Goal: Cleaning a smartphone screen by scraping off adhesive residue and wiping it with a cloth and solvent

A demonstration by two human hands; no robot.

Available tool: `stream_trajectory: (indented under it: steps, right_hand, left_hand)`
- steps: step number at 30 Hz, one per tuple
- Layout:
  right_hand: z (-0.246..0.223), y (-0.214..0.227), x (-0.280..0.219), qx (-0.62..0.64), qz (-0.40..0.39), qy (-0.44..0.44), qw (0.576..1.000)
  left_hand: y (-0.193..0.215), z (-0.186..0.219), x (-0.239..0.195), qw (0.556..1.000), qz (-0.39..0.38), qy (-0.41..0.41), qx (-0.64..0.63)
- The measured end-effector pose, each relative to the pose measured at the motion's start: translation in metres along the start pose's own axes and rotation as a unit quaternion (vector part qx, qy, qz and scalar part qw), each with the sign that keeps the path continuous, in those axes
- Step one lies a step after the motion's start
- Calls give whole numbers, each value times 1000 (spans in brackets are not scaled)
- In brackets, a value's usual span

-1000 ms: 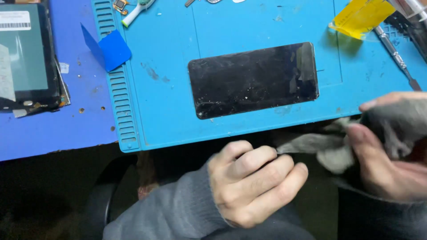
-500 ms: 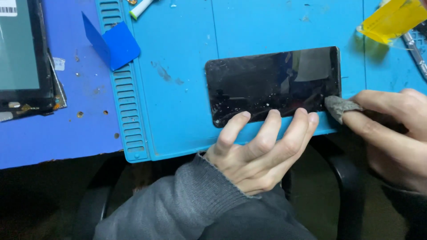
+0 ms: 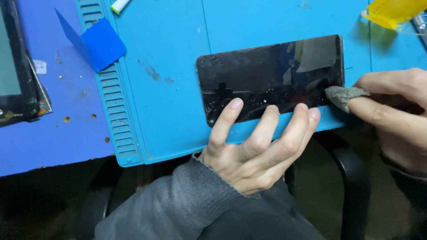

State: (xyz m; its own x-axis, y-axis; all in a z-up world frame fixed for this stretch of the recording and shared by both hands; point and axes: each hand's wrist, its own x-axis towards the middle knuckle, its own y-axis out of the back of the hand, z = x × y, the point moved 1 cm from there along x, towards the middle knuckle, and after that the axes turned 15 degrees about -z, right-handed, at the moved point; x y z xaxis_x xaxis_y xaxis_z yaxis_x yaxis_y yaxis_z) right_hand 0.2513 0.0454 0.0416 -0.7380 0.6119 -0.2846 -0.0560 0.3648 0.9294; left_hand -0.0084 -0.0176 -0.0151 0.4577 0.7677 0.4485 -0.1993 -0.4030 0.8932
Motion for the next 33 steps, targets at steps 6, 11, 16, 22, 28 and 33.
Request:
stream_trajectory:
  steps: [6, 11, 16, 22, 28, 33]
  right_hand:
    - [-4, -16, -2, 72, 101, 29, 992]
    - [-1, -9, 1, 24, 76, 54, 995]
    - [-4, -9, 5, 68, 75, 36, 994]
    - [1, -15, -3, 63, 79, 50, 994]
    - [-11, -14, 3, 99, 112, -18, 989]
    - [-9, -22, -8, 58, 127, 12, 990]
  left_hand:
    - [0, 0, 0, 1000, -11, -9, 5]
    - [2, 1, 3, 1000, 6, -2, -13]
    - [2, 2, 1, 1000, -19, -17, 3]
    - [3, 4, 5, 1000, 7, 0, -14]
    - [0, 5, 5, 1000, 10, -7, -5]
    - [4, 5, 7, 1000, 27, 7, -15]
